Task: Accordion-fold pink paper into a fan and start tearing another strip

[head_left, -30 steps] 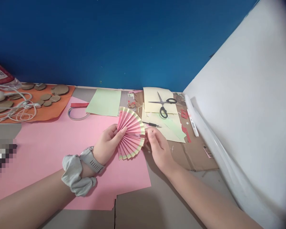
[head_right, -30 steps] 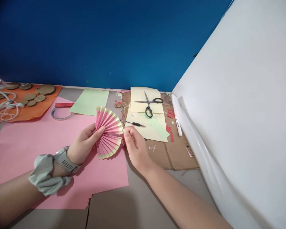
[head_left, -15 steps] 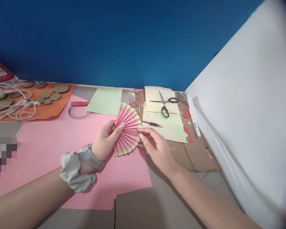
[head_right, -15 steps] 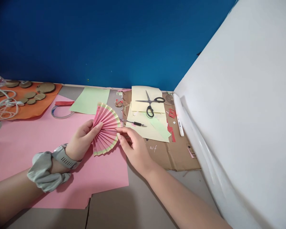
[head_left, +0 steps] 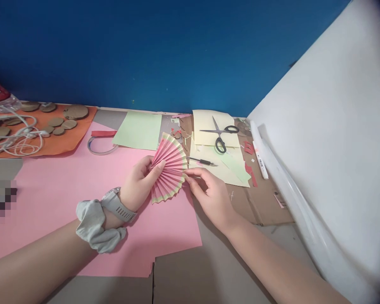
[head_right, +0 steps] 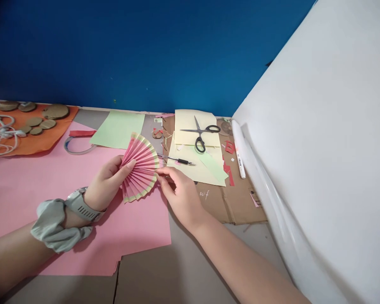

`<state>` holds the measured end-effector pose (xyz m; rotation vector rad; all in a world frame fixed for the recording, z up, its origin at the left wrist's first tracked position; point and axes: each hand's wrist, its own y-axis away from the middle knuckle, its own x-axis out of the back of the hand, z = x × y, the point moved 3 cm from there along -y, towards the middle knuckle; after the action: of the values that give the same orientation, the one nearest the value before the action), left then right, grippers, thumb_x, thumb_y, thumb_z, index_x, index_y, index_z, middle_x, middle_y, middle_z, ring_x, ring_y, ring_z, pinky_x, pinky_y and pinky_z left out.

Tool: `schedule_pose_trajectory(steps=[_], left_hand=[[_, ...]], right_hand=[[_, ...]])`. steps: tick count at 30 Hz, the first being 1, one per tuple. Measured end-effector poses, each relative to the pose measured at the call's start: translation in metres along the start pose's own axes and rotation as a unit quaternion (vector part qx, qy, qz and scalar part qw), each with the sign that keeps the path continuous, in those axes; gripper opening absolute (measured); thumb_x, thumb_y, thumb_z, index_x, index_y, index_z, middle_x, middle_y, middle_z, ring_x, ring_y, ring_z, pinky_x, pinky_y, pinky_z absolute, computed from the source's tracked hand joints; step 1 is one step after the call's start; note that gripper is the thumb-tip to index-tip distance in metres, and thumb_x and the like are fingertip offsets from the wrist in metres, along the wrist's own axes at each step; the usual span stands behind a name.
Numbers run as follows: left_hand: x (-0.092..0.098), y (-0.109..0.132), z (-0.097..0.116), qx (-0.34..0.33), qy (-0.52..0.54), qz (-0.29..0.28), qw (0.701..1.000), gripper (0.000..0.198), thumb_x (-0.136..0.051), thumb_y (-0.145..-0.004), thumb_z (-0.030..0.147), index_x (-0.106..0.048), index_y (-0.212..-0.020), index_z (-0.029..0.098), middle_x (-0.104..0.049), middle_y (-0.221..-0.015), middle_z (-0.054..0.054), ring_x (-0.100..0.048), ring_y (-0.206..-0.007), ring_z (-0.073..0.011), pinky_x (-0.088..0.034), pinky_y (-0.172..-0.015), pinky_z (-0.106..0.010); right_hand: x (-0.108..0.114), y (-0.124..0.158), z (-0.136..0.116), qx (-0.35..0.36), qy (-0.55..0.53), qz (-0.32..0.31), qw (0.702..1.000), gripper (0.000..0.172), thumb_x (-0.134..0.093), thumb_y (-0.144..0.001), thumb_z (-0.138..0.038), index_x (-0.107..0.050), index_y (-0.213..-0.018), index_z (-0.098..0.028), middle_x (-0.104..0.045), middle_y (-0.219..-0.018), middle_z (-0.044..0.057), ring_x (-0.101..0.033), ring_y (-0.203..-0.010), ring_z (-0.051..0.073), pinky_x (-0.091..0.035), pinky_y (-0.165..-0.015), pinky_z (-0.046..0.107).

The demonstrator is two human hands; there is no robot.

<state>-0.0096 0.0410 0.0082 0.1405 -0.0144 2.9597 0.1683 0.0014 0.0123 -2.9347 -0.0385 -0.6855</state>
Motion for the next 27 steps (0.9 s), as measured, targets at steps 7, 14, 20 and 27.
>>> schedule_pose_trajectory(steps=[7, 14, 20, 27], left_hand=[[-0.003, 0.003, -0.002, 0.041, -0.074, -0.048, 0.995, 0.036, -0.057, -0.079, 0.050, -0.060, -0.081, 0.014, -0.064, -0.074, -0.004, -0.059, -0.066, -0.0178, -0.045, -0.059, -0.027], [-0.002, 0.004, -0.004, 0.050, -0.068, -0.050, 0.995, 0.038, -0.055, -0.080, 0.052, -0.059, -0.074, 0.015, -0.061, -0.067, -0.003, -0.056, -0.060, -0.0151, -0.042, -0.054, -0.026], [-0.005, 0.005, -0.001, 0.036, -0.056, -0.081, 0.994, 0.034, -0.057, -0.081, 0.048, -0.061, -0.081, 0.015, -0.064, -0.073, -0.004, -0.059, -0.065, -0.0174, -0.045, -0.057, -0.027], [-0.010, 0.005, 0.002, -0.015, 0.074, -0.090, 0.993, 0.037, -0.048, -0.086, 0.049, -0.057, -0.101, 0.017, -0.064, -0.097, -0.007, -0.060, -0.088, -0.0188, -0.047, -0.078, -0.030]], right_hand=[[-0.001, 0.001, 0.002, 0.006, -0.006, 0.005, 1.000, 0.014, -0.051, -0.088, -0.032, -0.061, -0.096, -0.025, -0.066, -0.094, 0.003, -0.063, -0.078, 0.017, -0.053, -0.072, 0.032], [-0.003, 0.002, 0.001, -0.007, -0.054, -0.008, 0.998, 0.014, -0.052, -0.088, -0.033, -0.056, -0.100, -0.027, -0.062, -0.102, 0.003, -0.063, -0.082, 0.015, -0.052, -0.073, 0.031], [-0.005, 0.003, 0.001, -0.023, -0.167, -0.020, 0.985, 0.034, -0.054, -0.087, -0.034, -0.039, -0.117, -0.029, -0.061, -0.100, 0.003, -0.061, -0.088, 0.015, -0.051, -0.073, 0.030], [-0.007, 0.000, 0.005, -0.065, -0.182, -0.028, 0.981, 0.027, -0.054, -0.086, -0.040, -0.048, -0.108, -0.026, -0.058, -0.078, -0.002, -0.056, -0.068, 0.012, -0.046, -0.065, 0.026]])
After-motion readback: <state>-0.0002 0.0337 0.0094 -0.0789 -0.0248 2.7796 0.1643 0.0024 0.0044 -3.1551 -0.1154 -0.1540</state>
